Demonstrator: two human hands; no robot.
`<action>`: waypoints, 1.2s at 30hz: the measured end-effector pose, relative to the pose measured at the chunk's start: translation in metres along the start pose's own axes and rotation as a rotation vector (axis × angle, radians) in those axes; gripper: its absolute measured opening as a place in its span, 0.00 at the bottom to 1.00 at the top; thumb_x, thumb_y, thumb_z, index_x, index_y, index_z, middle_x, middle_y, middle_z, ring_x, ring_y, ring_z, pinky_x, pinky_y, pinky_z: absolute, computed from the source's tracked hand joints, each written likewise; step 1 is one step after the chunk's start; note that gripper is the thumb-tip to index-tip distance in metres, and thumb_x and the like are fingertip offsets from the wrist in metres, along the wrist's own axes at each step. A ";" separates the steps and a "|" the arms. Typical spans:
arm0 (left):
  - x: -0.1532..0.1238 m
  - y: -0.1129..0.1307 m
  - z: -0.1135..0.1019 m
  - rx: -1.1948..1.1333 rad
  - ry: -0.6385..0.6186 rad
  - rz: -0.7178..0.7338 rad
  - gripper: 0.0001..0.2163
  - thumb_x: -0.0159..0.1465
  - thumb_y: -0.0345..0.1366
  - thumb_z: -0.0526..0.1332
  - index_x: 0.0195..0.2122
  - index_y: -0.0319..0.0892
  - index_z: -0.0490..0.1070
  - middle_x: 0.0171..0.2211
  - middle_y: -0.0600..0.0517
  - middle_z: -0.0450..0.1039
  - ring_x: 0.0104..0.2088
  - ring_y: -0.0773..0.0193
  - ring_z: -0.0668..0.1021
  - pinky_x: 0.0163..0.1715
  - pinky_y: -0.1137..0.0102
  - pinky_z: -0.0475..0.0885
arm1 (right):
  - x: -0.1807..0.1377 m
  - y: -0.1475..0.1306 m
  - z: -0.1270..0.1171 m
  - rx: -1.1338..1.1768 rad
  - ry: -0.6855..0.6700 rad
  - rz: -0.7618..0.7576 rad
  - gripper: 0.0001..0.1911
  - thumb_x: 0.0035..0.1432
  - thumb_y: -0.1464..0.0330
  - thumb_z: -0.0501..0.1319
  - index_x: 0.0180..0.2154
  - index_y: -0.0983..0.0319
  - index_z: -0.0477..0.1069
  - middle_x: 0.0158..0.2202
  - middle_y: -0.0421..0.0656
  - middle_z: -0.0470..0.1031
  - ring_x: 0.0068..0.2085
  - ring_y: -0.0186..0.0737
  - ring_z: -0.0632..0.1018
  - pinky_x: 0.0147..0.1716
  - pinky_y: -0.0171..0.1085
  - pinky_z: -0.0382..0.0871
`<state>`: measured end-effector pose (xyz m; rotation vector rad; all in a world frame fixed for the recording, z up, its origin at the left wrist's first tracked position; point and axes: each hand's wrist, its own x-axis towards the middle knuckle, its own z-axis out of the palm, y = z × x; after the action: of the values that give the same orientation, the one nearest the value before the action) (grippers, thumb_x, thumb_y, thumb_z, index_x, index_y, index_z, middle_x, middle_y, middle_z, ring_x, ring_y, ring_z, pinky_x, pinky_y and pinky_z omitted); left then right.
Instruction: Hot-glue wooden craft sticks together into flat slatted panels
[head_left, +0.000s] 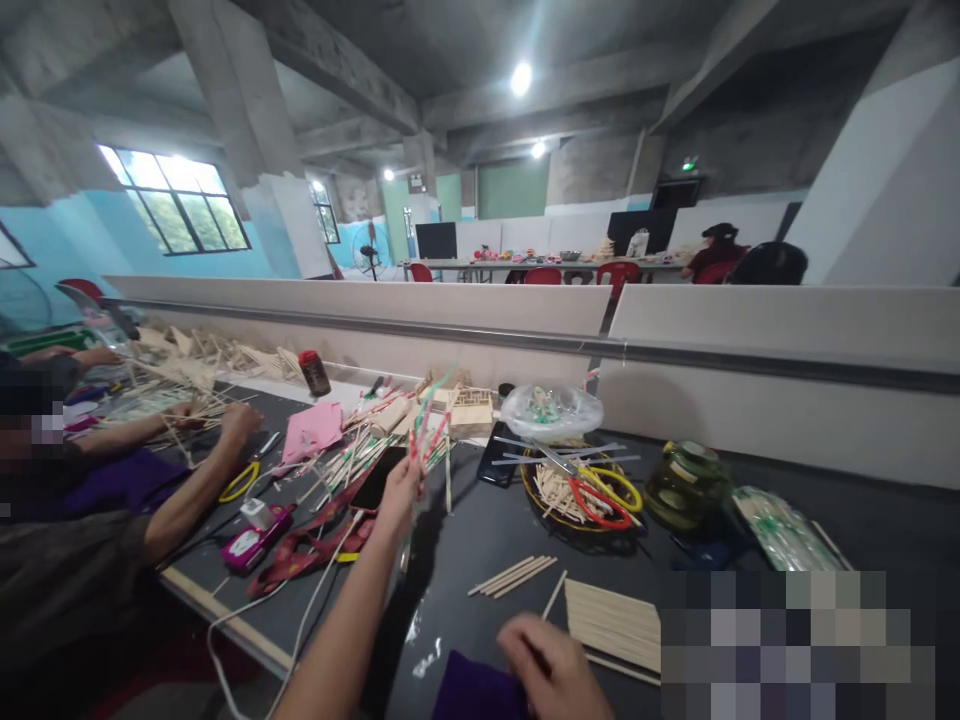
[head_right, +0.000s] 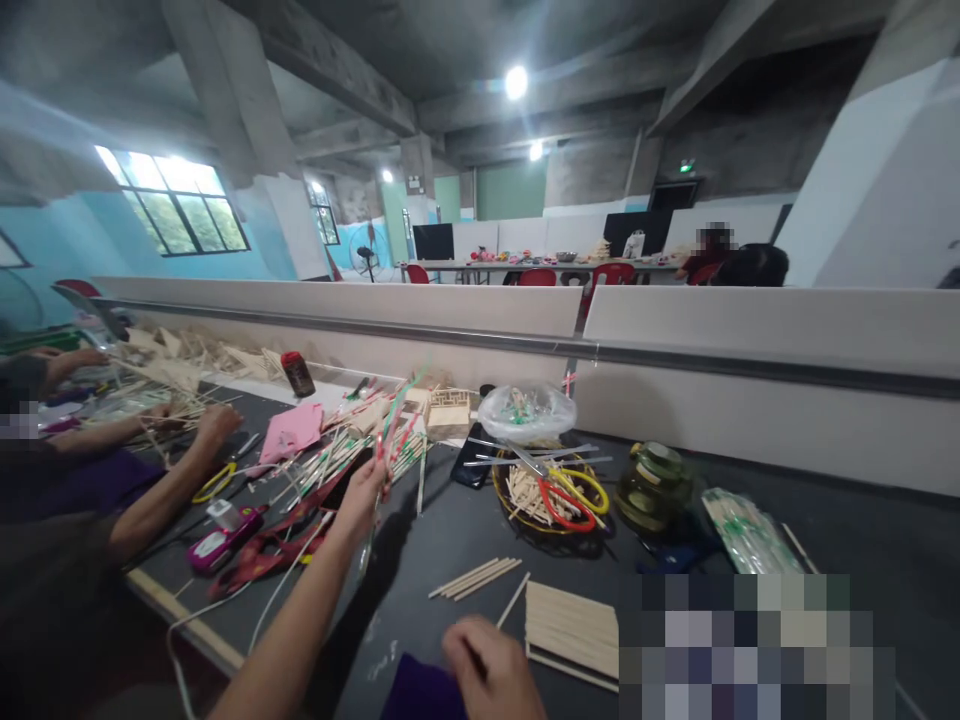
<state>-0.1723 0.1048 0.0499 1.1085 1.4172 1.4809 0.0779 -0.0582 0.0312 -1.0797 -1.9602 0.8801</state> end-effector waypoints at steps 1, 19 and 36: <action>-0.013 -0.002 0.008 -0.043 -0.028 0.003 0.23 0.54 0.58 0.59 0.28 0.41 0.62 0.21 0.59 0.60 0.17 0.75 0.60 0.17 0.78 0.55 | 0.012 0.004 -0.005 0.152 0.013 0.150 0.19 0.66 0.57 0.49 0.34 0.58 0.73 0.24 0.37 0.72 0.20 0.30 0.72 0.19 0.30 0.65; -0.090 -0.003 0.018 0.486 -0.156 0.337 0.15 0.65 0.47 0.51 0.36 0.43 0.69 0.35 0.50 0.68 0.37 0.61 0.71 0.40 0.68 0.66 | 0.099 0.011 -0.041 0.753 0.609 0.314 0.21 0.47 0.50 0.65 0.27 0.62 0.70 0.17 0.36 0.70 0.19 0.32 0.68 0.17 0.31 0.62; -0.113 -0.022 0.037 -0.138 -0.373 -0.264 0.27 0.52 0.60 0.62 0.36 0.38 0.70 0.12 0.64 0.51 0.12 0.76 0.52 0.11 0.79 0.43 | 0.048 0.011 -0.038 0.930 0.502 0.370 0.22 0.49 0.49 0.64 0.29 0.61 0.67 0.17 0.29 0.57 0.15 0.21 0.55 0.13 0.24 0.46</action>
<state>-0.1029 0.0099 0.0200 1.0057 1.1336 1.1005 0.0955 -0.0030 0.0543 -0.9479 -0.7719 1.3575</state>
